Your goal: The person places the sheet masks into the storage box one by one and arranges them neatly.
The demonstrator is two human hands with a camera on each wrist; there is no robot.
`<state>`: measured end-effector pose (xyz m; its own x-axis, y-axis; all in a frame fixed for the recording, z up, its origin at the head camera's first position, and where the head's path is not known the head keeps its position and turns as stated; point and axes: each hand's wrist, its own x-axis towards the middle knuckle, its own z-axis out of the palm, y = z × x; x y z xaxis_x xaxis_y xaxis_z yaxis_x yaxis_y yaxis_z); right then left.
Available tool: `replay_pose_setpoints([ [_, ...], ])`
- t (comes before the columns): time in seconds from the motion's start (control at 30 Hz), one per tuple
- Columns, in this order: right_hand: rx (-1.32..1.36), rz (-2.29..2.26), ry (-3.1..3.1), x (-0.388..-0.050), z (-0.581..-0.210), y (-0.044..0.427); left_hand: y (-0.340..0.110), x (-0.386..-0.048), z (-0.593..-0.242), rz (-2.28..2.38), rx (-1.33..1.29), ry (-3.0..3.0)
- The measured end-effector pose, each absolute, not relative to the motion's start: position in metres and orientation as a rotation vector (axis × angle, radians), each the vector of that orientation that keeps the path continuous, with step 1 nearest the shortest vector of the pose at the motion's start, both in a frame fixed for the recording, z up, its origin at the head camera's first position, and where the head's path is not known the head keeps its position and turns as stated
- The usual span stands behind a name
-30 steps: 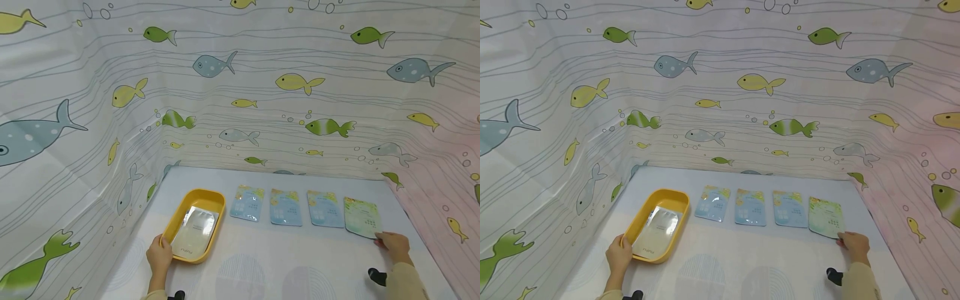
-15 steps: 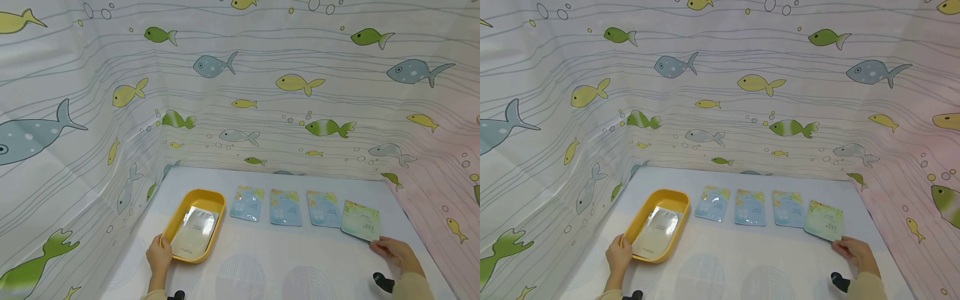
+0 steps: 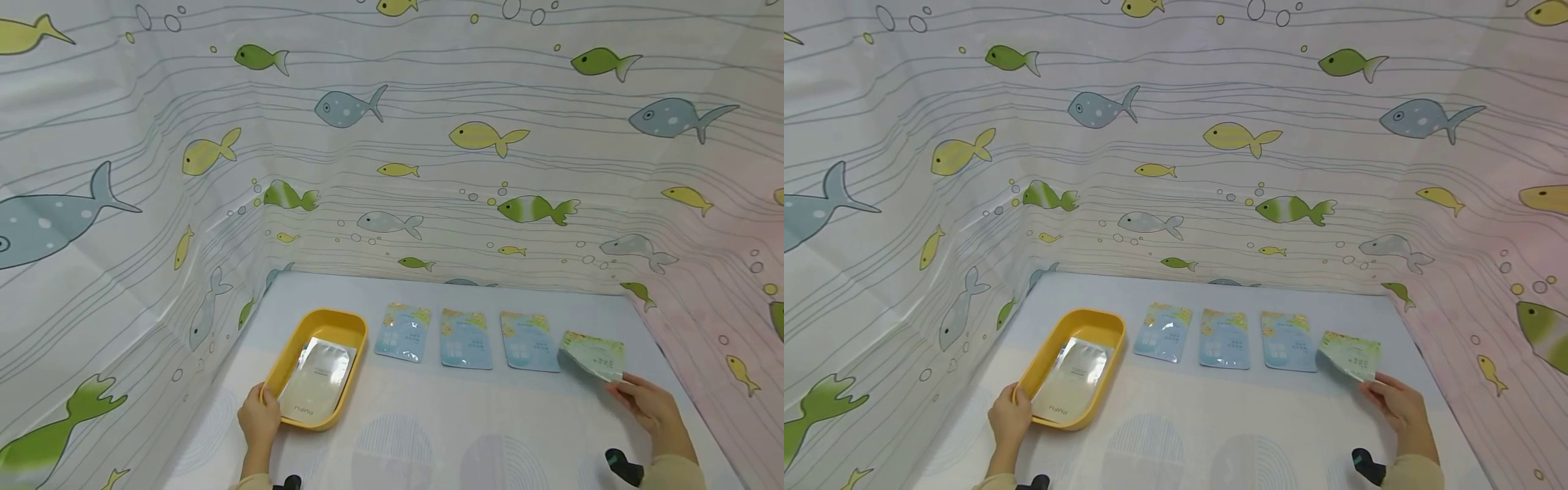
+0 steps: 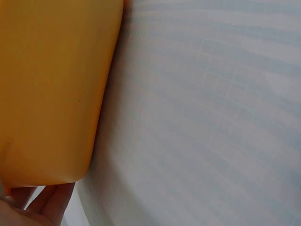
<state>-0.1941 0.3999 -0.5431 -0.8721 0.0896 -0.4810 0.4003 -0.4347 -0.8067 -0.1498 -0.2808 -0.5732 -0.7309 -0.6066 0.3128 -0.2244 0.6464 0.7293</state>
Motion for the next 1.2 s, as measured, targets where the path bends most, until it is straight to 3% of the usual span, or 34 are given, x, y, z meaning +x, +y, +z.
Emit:
replay_pose_setpoints([
  [0.17,0.695,-2.443,1.576,-0.197,-0.54,0.395,-0.281,-0.15,-0.573,-0.931,0.649,-2.324],
  [0.5,0.478,-2.606,1.658,-0.232,-0.606,0.424,-0.282,-0.149,-0.573,-0.914,0.629,-2.303],
  [0.8,0.287,-2.623,1.711,-0.243,-0.604,0.405,-0.282,-0.149,-0.572,-0.923,0.634,-2.316],
  [0.9,0.173,-2.607,1.725,-0.238,-0.588,0.389,-0.282,-0.149,-0.572,-0.919,0.639,-2.323],
  [1.1,0.19,-2.578,1.746,-0.203,-0.495,0.321,-0.281,-0.149,-0.573,-0.916,0.633,-2.323],
  [1.2,0.158,-2.607,1.725,-0.198,-0.482,0.307,-0.281,-0.148,-0.572,-0.914,0.631,-2.32],
])
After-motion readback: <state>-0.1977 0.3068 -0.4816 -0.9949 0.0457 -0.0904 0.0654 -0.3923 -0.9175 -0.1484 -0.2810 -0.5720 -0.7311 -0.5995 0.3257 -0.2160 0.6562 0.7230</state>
